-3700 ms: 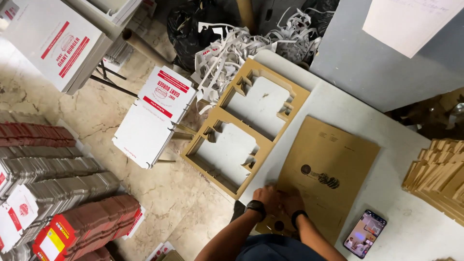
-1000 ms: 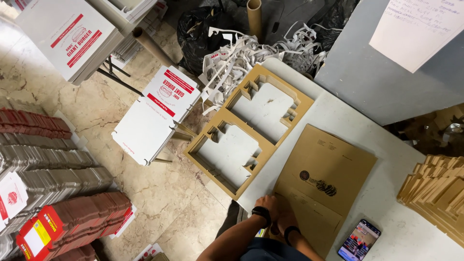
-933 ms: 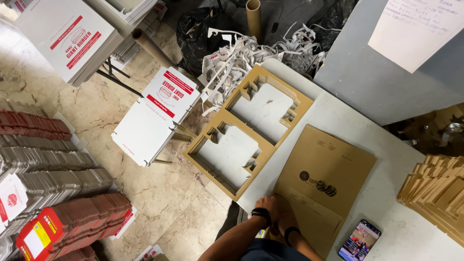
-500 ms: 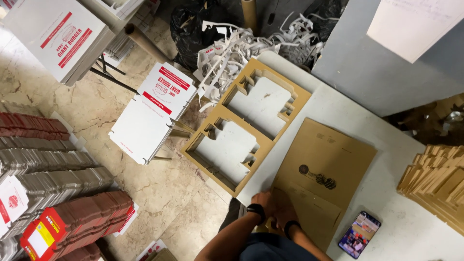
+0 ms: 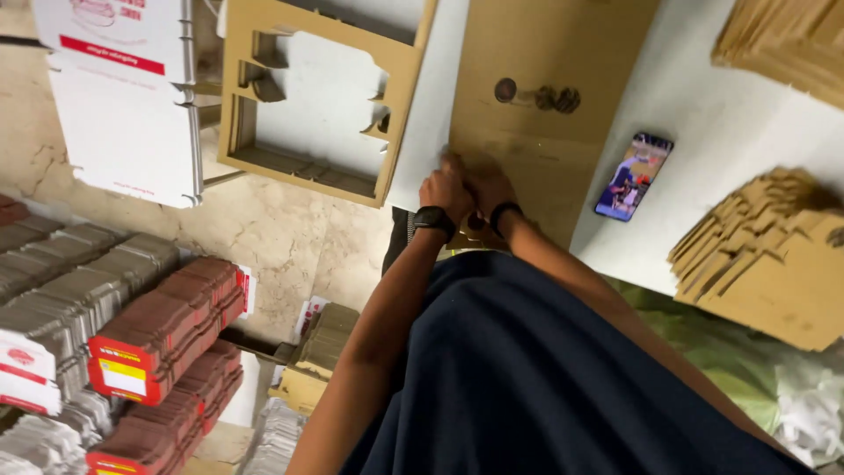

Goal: Punching out pre-cut cardboard shapes and folding them into packaging inserts.

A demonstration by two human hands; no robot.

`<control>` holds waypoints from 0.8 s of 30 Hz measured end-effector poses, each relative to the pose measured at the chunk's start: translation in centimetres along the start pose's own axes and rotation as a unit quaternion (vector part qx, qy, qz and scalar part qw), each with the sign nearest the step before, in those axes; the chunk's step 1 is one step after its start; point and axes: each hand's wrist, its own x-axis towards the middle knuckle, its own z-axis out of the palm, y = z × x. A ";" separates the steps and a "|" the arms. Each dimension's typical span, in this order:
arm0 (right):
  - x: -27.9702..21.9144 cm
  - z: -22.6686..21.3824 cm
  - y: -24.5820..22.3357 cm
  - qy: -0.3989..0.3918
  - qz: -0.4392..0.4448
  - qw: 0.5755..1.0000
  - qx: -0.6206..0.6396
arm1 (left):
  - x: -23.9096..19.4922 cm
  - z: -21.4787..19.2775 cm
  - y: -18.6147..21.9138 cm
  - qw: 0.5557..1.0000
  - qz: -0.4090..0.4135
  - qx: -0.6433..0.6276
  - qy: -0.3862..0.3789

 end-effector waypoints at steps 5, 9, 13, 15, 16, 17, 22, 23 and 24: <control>0.3 0.2 0.2 0.020 0.017 1.000 0.012 | -1.5 -3.0 0.6 0.999 0.014 -0.033 0.013; 0.4 -0.2 2.0 -0.062 0.000 0.998 0.033 | 2.7 -0.6 -2.5 0.999 -0.016 -0.013 -0.039; -2.8 -2.2 -0.5 -0.078 -0.016 0.996 -0.045 | 3.7 -1.5 -2.4 0.998 0.006 0.028 -0.057; -2.5 -2.0 -0.2 -0.055 -0.003 0.997 -0.057 | 2.0 -2.2 -1.2 0.998 0.005 0.031 -0.054; -2.2 -1.9 -0.3 -0.039 0.002 0.996 -0.081 | 1.3 -2.7 -0.8 0.999 -0.005 0.024 -0.042; -2.8 -2.4 -0.8 -0.037 0.006 0.997 -0.074 | 1.4 -2.3 -0.8 0.999 -0.001 0.029 -0.046; -1.3 -2.0 0.4 0.000 0.043 0.994 -0.098 | 1.1 -1.0 -0.2 0.997 -0.029 0.057 -0.033; -1.8 -2.2 0.1 0.002 0.046 0.994 -0.096 | 1.5 -0.2 -0.4 0.997 -0.025 0.058 -0.036; -2.2 -2.3 -0.3 0.012 0.047 0.994 -0.097 | 1.9 0.5 -0.5 0.996 -0.030 0.078 -0.032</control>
